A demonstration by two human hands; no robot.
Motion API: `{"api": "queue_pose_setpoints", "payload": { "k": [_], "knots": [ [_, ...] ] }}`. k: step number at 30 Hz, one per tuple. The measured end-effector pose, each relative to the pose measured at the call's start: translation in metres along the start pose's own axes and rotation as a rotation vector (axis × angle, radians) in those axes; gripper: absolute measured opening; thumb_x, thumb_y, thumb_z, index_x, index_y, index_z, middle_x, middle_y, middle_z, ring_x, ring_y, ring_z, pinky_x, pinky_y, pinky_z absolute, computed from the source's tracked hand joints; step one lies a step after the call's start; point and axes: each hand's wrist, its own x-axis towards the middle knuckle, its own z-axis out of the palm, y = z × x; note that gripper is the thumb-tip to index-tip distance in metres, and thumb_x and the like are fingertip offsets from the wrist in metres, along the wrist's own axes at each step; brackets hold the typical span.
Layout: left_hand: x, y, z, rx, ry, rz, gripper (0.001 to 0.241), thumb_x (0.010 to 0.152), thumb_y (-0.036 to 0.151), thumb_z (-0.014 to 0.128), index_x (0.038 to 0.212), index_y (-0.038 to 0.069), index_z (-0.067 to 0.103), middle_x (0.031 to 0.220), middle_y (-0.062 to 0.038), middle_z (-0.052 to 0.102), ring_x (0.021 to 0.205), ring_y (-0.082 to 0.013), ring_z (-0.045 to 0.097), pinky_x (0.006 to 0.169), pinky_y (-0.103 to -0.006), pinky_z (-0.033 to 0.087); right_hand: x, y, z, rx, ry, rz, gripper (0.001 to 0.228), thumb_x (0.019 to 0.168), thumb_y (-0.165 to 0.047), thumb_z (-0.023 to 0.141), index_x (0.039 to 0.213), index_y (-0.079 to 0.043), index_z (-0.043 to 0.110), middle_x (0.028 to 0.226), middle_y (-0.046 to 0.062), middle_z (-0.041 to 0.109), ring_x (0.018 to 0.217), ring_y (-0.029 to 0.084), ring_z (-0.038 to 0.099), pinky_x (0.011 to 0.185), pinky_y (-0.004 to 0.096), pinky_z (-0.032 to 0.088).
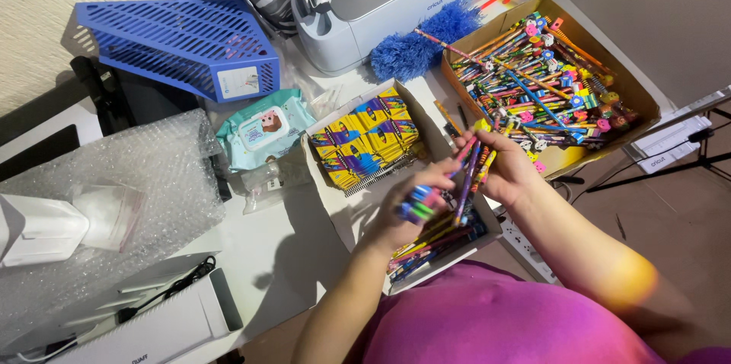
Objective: The person transfers colorful pencils with toppers from a large cardboard box into a smaller white box, arranging them by hand. The person repeatedly picks up handfuls of pencils and places them into the smaller box, occasionally adjusting their alignment.
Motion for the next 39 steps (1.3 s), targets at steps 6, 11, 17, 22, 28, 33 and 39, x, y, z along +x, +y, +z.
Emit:
{"api": "queue_pose_setpoints", "payload": {
  "k": [6,11,17,22,28,33,39],
  "knots": [
    [0.003,-0.006,0.001,-0.672,0.557,-0.145,0.023,0.096,0.034,0.034,0.096,0.014,0.045,0.102,-0.010,0.058,0.113,-0.0305,0.053,0.104,-0.0470,0.036,-0.014,-0.005,0.014,0.013,-0.059,-0.070,0.014,0.087,-0.015,0.057,0.097,-0.009,0.065,0.091,0.010,0.069,0.096,0.031,0.065,0.081,0.055,0.051],
    [0.000,-0.005,-0.016,-0.573,0.643,-0.331,0.018,0.098,0.029,0.036,0.097,0.012,0.043,0.078,-0.004,0.056,0.082,-0.0229,0.061,0.076,-0.0294,0.047,-0.026,-0.010,0.021,-0.168,-0.034,-0.134,0.012,0.091,-0.018,0.054,0.095,-0.011,0.063,0.084,0.008,0.069,0.091,0.027,0.067,0.080,0.051,0.054],
    [-0.006,-0.049,0.005,-0.545,0.481,-0.615,0.018,0.095,0.019,0.050,0.105,0.004,0.051,0.087,-0.011,0.059,0.071,-0.0195,0.063,0.062,-0.0280,0.057,-0.019,0.018,0.005,-0.377,-0.105,-0.173,0.010,0.085,-0.012,0.061,0.092,-0.006,0.063,0.076,0.011,0.065,0.083,0.033,0.068,0.080,0.052,0.054],
    [-0.012,-0.035,0.020,-0.220,0.397,-0.678,0.026,0.085,0.032,0.067,0.093,0.008,0.061,0.085,-0.006,0.062,0.081,-0.0171,0.059,0.069,-0.0318,0.054,0.003,0.034,-0.019,-0.410,-0.131,-0.209,0.011,0.082,-0.006,0.065,0.091,-0.001,0.061,0.075,0.013,0.063,0.083,0.035,0.067,0.081,0.058,0.051],
    [0.002,-0.013,0.008,-0.188,0.165,-0.721,0.019,0.078,-0.001,0.063,0.097,0.000,0.061,0.090,-0.012,0.068,0.068,-0.0149,0.066,0.064,-0.0241,0.056,-0.035,0.016,0.020,-0.461,-0.086,-0.185,0.012,0.085,-0.016,0.064,0.088,-0.005,0.061,0.078,0.015,0.066,0.073,0.029,0.068,0.071,0.051,0.056],
    [-0.007,-0.021,0.008,0.053,-0.144,-0.802,0.030,0.082,0.004,0.063,0.111,0.007,0.055,0.093,-0.010,0.067,0.069,-0.0166,0.067,0.065,-0.0284,0.057,-0.029,-0.049,0.002,-0.381,0.039,-0.304,0.016,0.095,-0.026,0.053,0.104,-0.015,0.060,0.084,0.002,0.068,0.079,0.017,0.070,0.074,0.036,0.060],
    [-0.030,-0.045,0.031,0.587,-0.532,-0.801,0.045,0.076,0.019,0.066,0.116,0.011,0.048,0.099,-0.019,0.064,0.094,-0.0401,0.057,0.074,-0.0462,0.043,-0.040,-0.059,0.008,-0.300,0.185,-0.301,0.011,0.096,-0.023,0.050,0.101,-0.016,0.056,0.077,-0.001,0.058,0.067,0.014,0.059,0.062,0.027,0.052]
  ]
}}
